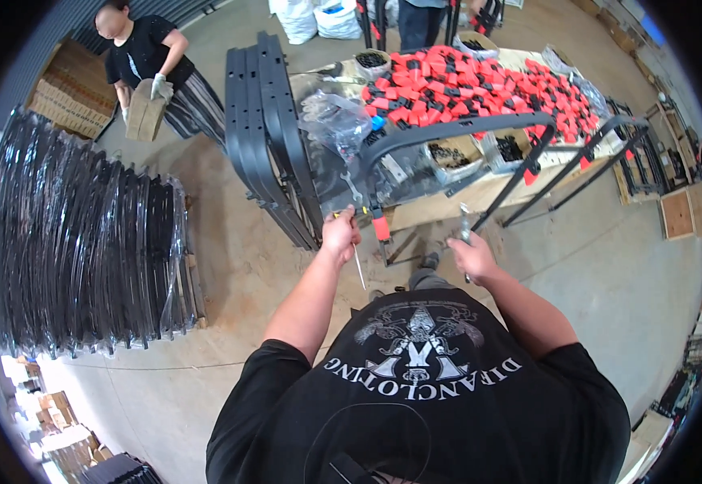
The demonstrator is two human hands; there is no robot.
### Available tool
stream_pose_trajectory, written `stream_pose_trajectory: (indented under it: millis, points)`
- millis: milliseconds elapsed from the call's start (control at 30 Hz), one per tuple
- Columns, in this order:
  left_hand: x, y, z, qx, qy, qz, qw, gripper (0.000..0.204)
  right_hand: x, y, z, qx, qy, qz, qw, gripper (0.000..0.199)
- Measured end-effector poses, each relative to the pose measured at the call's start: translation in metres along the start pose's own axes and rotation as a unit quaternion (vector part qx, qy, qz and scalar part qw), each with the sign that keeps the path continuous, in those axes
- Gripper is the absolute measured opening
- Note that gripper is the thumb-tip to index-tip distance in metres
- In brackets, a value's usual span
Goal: Assembling components of a metal frame, including attaching plastic caps and tightening fasteners with tools.
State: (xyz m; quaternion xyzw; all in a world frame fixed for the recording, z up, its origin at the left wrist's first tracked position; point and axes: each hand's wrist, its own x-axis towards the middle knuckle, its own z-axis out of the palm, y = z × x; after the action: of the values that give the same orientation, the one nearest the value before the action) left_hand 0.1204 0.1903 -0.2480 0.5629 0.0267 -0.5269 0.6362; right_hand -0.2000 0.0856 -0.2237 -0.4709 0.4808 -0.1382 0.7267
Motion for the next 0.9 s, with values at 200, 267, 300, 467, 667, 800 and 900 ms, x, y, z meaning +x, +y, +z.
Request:
stream_pose_trajectory:
  millis: [200,267,300,467,667,800,900]
  points:
    - [0.001,-0.018,0.001,-0.019,0.036,0.057,0.998,0.022,0.0,-0.022,-0.034,0.041,0.023,0.051,0.998,0.026]
    - [0.013,-0.021,-0.012,-0.029,0.124,0.052,0.991,0.022,0.015,-0.027,-0.045,0.027,0.009,0.041,0.999,0.025]
    - [0.012,-0.019,-0.013,0.004,0.179,0.071,0.981,0.02,0.023,-0.029,-0.053,0.018,0.001,0.035,0.999,0.024]
    - [-0.043,-0.022,-0.024,0.39,0.221,0.331,0.831,0.021,0.044,-0.076,-0.081,-0.016,-0.136,0.016,0.99,0.019]
    - [-0.101,-0.021,0.147,0.236,0.001,0.358,0.903,0.019,0.077,-0.093,-0.112,-0.16,-0.265,-0.121,0.943,0.032]
    - [-0.076,-0.034,0.257,0.122,-0.037,0.295,0.947,0.02,0.079,-0.129,-0.092,-0.325,-0.292,-0.229,0.87,0.04]
    - [-0.066,-0.047,0.276,0.163,-0.045,0.272,0.947,0.027,0.09,-0.13,-0.083,-0.185,-0.354,-0.06,0.915,0.047]
